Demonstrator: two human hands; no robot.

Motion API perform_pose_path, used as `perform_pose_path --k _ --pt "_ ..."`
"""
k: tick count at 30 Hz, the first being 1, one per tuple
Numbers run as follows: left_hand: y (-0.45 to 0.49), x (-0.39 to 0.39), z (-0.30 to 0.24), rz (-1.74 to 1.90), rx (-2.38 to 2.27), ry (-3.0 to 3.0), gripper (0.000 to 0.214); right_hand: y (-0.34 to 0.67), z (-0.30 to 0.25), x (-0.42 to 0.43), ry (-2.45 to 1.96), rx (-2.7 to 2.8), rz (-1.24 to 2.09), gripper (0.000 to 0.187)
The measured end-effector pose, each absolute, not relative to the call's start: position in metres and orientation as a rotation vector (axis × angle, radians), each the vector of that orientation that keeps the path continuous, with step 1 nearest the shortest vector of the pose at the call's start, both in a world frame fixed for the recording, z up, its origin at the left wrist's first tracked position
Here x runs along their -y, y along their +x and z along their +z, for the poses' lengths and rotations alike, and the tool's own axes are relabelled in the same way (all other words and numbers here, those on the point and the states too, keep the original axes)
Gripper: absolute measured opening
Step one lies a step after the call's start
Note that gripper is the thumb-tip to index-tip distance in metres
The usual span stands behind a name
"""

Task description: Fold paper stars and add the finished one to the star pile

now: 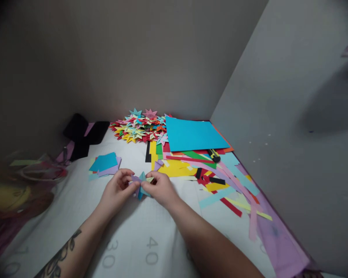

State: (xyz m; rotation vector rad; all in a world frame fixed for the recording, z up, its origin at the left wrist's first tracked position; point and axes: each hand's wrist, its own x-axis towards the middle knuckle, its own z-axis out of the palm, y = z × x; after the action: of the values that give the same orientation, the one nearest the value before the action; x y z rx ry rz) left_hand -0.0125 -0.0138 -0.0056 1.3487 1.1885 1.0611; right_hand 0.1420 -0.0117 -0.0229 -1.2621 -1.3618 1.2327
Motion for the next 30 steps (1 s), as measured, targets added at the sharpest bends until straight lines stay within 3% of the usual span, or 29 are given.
perform_pose_path --k 5,10,16,25,30 --pt "-0.024 0.017 0.001 1.315 -1.23 2.002 0.025 0.149 -0.009 0.024 -0.876 1.791 0.29 0.008" --pt "-0.031 0.026 0.011 1.511 -1.102 2.428 0.018 0.156 0.007 0.037 -0.71 1.937 -0.166 0.018" --pt "-0.027 0.03 0.016 1.642 -1.018 2.522 0.017 0.157 0.011 0.039 -0.648 1.951 -0.261 0.02" --pt "-0.032 0.023 0.005 1.368 -0.926 2.392 0.034 0.157 0.009 0.039 -0.647 1.965 -0.205 0.02" --pt "-0.031 0.022 0.001 1.362 -0.976 2.404 0.03 0.155 0.007 0.038 -0.684 1.951 -0.161 0.018"
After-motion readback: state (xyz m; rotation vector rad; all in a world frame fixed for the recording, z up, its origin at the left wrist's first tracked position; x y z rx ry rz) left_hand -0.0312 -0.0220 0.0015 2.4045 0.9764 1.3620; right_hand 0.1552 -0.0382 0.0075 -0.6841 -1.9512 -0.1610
